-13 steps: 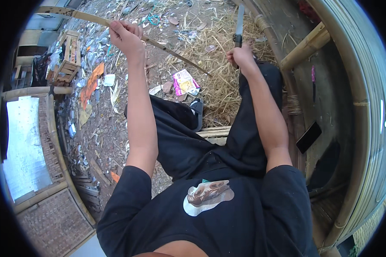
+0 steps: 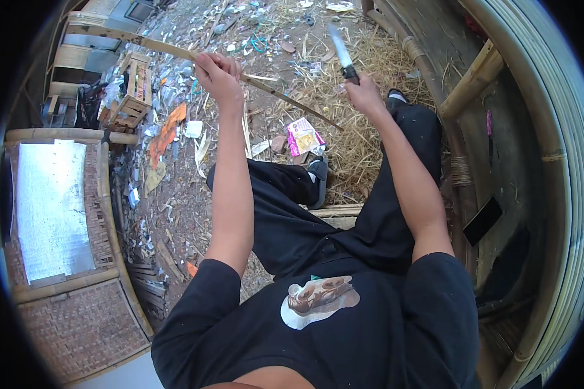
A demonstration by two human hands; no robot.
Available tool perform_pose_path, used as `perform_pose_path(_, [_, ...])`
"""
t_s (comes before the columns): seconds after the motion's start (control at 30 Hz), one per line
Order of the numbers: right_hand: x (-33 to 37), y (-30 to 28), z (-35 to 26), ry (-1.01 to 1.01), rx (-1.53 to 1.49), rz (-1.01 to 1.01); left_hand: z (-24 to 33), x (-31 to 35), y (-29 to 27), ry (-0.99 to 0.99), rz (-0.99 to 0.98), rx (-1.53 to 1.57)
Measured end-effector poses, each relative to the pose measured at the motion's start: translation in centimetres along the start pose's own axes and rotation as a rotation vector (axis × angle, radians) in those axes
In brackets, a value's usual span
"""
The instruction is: The person whittles a long strip of bamboo with a knife while sitting on a bamboo platform.
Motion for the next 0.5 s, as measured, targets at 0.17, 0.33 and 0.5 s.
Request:
perform_pose_path(0.17, [-0.5,3.9,-0.2,-0.178,0.136,-0.021,0.6,0.9,-1.0,0.033,0.079,-0.074])
perform_pose_path(0.33, [0.5,6.2,-1.6,-0.131,0.22,-0.04,1.0,1.6,-1.5,-0.024,0.04,-0.028])
perform_pose_path(0.5, [0.4,7.1,-2.7,-0.26,0.262,0.028,0.8,1.4,-1.1,-0.051,0.028,-0.017])
Point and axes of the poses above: each hand's wrist, its own x-axis away from the middle knuckle, its own y-axis out of the palm, z = x × y, the point moved 6 cm from there along -x, towards the middle knuckle, and after that the axes turned 12 degrees about -z, right-handed, at the moved point
